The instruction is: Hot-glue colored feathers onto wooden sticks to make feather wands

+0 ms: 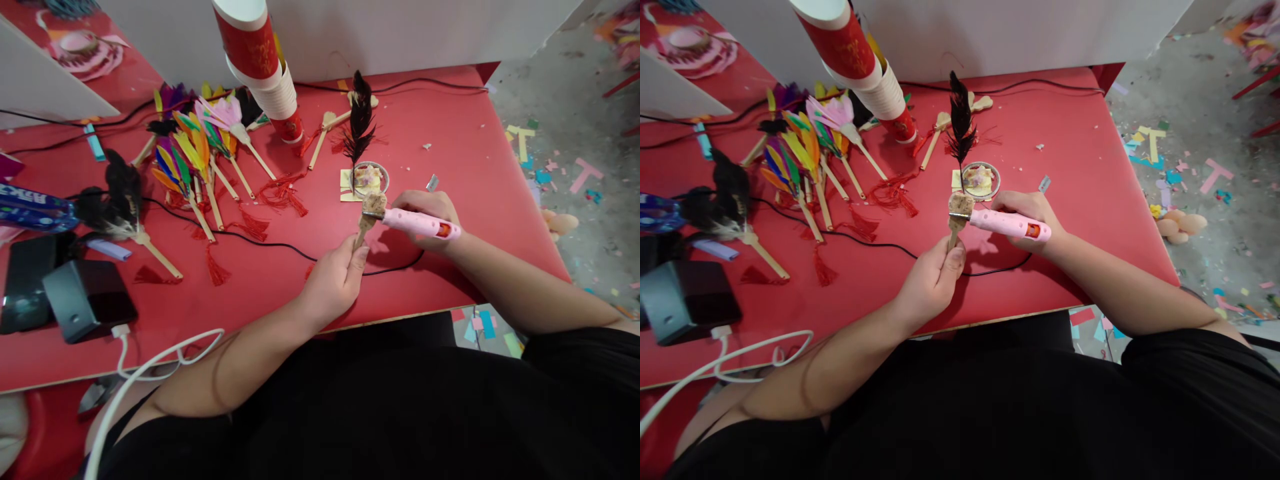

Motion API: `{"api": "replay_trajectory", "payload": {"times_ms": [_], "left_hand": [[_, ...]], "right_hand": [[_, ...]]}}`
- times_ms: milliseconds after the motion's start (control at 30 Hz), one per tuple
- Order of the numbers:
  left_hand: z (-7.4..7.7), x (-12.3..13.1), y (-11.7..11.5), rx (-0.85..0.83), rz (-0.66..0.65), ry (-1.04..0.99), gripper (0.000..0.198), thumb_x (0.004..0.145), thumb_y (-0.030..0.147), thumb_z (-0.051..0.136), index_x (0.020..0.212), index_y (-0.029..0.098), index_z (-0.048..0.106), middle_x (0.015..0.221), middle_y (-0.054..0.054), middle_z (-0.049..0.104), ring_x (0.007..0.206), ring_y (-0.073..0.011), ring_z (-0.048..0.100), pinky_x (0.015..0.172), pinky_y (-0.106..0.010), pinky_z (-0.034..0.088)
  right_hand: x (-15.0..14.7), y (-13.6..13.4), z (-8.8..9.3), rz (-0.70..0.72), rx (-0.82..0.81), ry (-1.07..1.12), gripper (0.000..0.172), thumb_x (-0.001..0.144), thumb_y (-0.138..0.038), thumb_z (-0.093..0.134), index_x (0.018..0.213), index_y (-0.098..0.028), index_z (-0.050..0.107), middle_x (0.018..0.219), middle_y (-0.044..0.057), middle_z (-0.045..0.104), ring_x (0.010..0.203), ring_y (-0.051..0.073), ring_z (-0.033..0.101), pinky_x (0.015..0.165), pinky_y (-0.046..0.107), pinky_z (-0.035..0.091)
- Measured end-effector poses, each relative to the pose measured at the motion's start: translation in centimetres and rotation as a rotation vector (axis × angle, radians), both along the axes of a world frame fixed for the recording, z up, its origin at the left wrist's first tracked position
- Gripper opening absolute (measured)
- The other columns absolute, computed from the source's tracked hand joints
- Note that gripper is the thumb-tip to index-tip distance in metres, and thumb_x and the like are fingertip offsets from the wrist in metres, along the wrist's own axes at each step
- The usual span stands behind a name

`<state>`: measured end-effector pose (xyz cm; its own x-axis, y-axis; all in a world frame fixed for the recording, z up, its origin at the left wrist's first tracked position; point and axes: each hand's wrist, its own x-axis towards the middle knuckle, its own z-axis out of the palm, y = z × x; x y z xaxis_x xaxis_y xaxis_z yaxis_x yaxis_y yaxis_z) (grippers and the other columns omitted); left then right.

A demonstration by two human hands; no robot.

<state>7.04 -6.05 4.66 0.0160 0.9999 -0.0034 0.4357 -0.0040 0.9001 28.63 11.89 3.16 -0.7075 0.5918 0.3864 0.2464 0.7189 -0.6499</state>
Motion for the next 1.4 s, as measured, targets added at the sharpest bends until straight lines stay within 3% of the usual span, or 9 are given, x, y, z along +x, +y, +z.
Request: {"api": "replay_trajectory", "payload": {"times_ms": [533,667,800,933,1133,1267,1400], "left_hand": [[0.0,0.0,0.1,-0.017,0.004,-0.015,0.027,0.128,0.041,0.047,0.109,0.026,0.057,0.083,-0.001,0.065,0.072,-0.02,0.058,0.07,-0.036,0.04],[-0.7,0.1,0.2,-0.048,0.002,-0.154,0.04,0.131,0.054,0.044,0.103,0.026,0.054,0.085,-0.001,0.063,0.076,-0.0192,0.058,0.073,-0.035,0.045],[-1.5,0.4,0.2,-0.076,-0.038,-0.353,0.052,0.129,0.069,0.045,0.101,0.026,0.052,0.084,0.001,0.058,0.073,-0.0171,0.053,0.068,-0.035,0.042],[-1.5,0.6,0.1,-0.088,-0.067,-0.426,0.055,0.129,0.073,0.045,0.1,0.026,0.05,0.082,0.002,0.056,0.071,-0.0159,0.051,0.067,-0.036,0.041],[-1.4,0.6,0.2,-0.1,-0.054,-0.451,0.054,0.128,0.074,0.046,0.101,0.027,0.051,0.082,0.003,0.055,0.07,-0.0153,0.049,0.064,-0.035,0.04],[-1.1,0.6,0.4,-0.128,-0.052,-0.499,0.054,0.127,0.075,0.048,0.101,0.027,0.05,0.079,0.004,0.05,0.066,-0.0143,0.044,0.06,-0.033,0.038],[-0.8,0.7,0.8,-0.242,-0.079,-0.699,0.056,0.123,0.078,0.056,0.099,0.028,0.045,0.075,0.009,0.042,0.06,-0.0115,0.032,0.052,-0.027,0.031]], "right_hand": [[0.2,0.0,0.0,-0.066,-0.046,-0.088,0.006,0.088,-0.032,0.068,0.09,-0.026,0.068,0.07,-0.001,0.07,0.057,0.018,0.059,0.06,0.032,0.041],[0.4,0.4,0.0,-0.024,-0.053,-0.12,0.009,0.09,-0.034,0.069,0.093,-0.026,0.07,0.072,0.001,0.071,0.057,0.018,0.057,0.06,0.033,0.041],[0.8,1.0,-0.4,0.077,-0.032,-0.026,0.013,0.099,-0.037,0.07,0.092,-0.025,0.07,0.072,0.0,0.071,0.055,0.016,0.058,0.058,0.032,0.041],[1.1,1.1,-0.7,0.152,-0.057,0.039,0.019,0.105,-0.04,0.07,0.095,-0.025,0.076,0.074,0.001,0.074,0.056,0.015,0.059,0.058,0.031,0.042],[1.2,0.8,0.1,0.088,-0.219,-0.083,0.035,0.107,-0.059,0.074,0.09,-0.027,0.074,0.074,0.003,0.072,0.061,0.019,0.062,0.061,0.037,0.047],[1.2,1.0,0.2,0.075,-0.186,-0.109,0.039,0.108,-0.059,0.075,0.086,-0.027,0.074,0.072,0.004,0.07,0.062,0.019,0.063,0.062,0.037,0.048],[1.2,1.0,-0.2,0.028,-0.133,-0.075,0.036,0.109,-0.057,0.076,0.088,-0.027,0.076,0.072,0.004,0.071,0.063,0.021,0.067,0.062,0.037,0.049]]}}
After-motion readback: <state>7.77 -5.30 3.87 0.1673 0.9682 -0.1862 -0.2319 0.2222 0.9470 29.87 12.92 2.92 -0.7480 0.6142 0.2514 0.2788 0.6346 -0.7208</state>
